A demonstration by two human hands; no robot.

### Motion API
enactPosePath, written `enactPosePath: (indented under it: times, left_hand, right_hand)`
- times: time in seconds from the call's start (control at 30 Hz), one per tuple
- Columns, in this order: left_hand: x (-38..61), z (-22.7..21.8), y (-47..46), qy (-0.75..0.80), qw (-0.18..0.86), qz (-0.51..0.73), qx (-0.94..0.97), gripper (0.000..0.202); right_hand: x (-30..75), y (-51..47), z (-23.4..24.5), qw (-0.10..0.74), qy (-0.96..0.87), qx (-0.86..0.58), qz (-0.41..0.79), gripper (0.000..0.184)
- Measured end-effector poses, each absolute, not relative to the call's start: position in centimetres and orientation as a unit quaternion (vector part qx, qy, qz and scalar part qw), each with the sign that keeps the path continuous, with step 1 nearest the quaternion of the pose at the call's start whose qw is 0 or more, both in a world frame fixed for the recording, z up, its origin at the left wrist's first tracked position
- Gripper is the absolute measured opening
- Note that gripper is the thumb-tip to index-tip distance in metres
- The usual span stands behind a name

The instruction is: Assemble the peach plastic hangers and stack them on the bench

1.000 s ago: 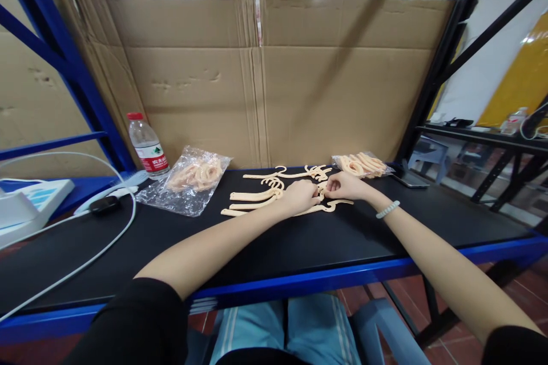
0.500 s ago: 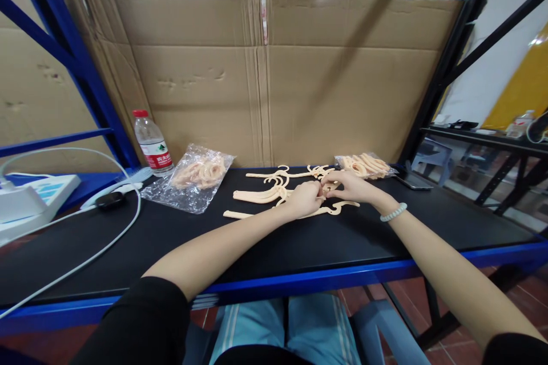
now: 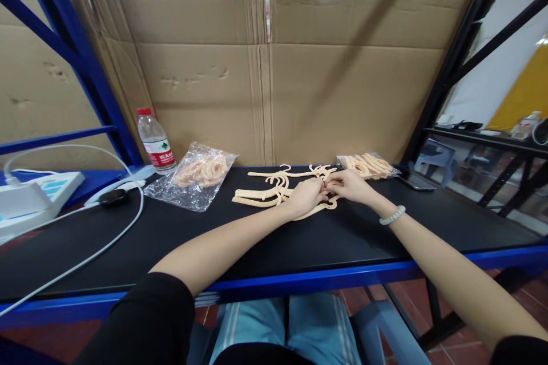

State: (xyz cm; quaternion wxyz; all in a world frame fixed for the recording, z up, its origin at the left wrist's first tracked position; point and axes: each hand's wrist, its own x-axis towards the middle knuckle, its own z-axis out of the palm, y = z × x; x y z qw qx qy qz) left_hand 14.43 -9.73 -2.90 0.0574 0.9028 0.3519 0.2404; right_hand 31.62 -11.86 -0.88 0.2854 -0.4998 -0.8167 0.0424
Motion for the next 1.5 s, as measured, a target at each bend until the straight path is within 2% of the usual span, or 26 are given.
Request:
enactPosePath:
  times: [0.17,0.27,0.33,0.4,0.47,0.63,0.9,1.03,1.17,1.23,1.3,1.37,1.5]
  left_hand:
    - [14.2,-1.3,-9.2,0.345,0.011,0.256,0.903,0.011]
    - [14.1,-0.1,-8.9,0.341,-0.015,0.246,0.907,0.011]
    - [13.8,0.7,-9.0,0.332,-0.033,0.237,0.912,0.012]
    - [13.3,1.3,-9.4,0.322,-0.051,0.226,0.918,0.013]
    - [12.5,1.6,-10.0,0.312,-0.065,0.213,0.924,0.013]
    - [10.4,1.6,-11.3,0.296,-0.079,0.2,0.931,0.01]
    - [8.8,0.6,-11.5,0.289,-0.061,0.227,0.928,0.018]
    - [8.2,0.7,-11.3,0.26,-0.033,0.236,0.936,0.017]
    - [7.7,0.7,-11.5,0.243,-0.001,0.247,0.938,0.008]
    - [7.7,0.6,-11.6,0.241,0.008,0.259,0.935,0.006]
    - [7.7,0.4,-11.7,0.238,0.01,0.274,0.932,0.005]
    - [7.8,0.3,-11.7,0.232,0.008,0.286,0.93,0.005]
    - [8.0,-0.1,-11.6,0.214,-0.005,0.302,0.929,0.008]
  right_hand:
    - [31.2,-11.8,-0.9,0.34,-0.767,-0.545,-0.005,0.018]
    - [30.6,-12.4,-0.7,0.371,-0.726,-0.569,-0.105,0.019]
    - [30.3,-13.0,-0.3,0.369,-0.714,-0.568,-0.178,0.02]
    - [30.1,-13.5,0.2,0.343,-0.734,-0.556,-0.185,0.02]
    - [30.0,-14.0,0.6,0.324,-0.77,-0.539,-0.107,0.02]
    - [28.8,-14.8,1.2,0.345,-0.79,-0.469,0.191,0.018]
    - [27.0,-15.4,0.7,0.362,-0.731,-0.447,0.367,0.018]
    - [28.0,-14.9,0.6,0.416,-0.649,-0.41,0.487,0.022]
    - [29.2,-14.2,0.7,0.479,-0.571,-0.377,0.55,0.023]
    - [29.5,-14.1,0.9,0.497,-0.546,-0.37,0.563,0.018]
    - [29.6,-14.1,1.1,0.499,-0.531,-0.338,0.596,0.014]
    - [29.5,-14.2,1.2,0.486,-0.532,-0.288,0.63,0.019]
    - [28.8,-14.1,0.5,0.529,-0.545,-0.281,0.587,0.024]
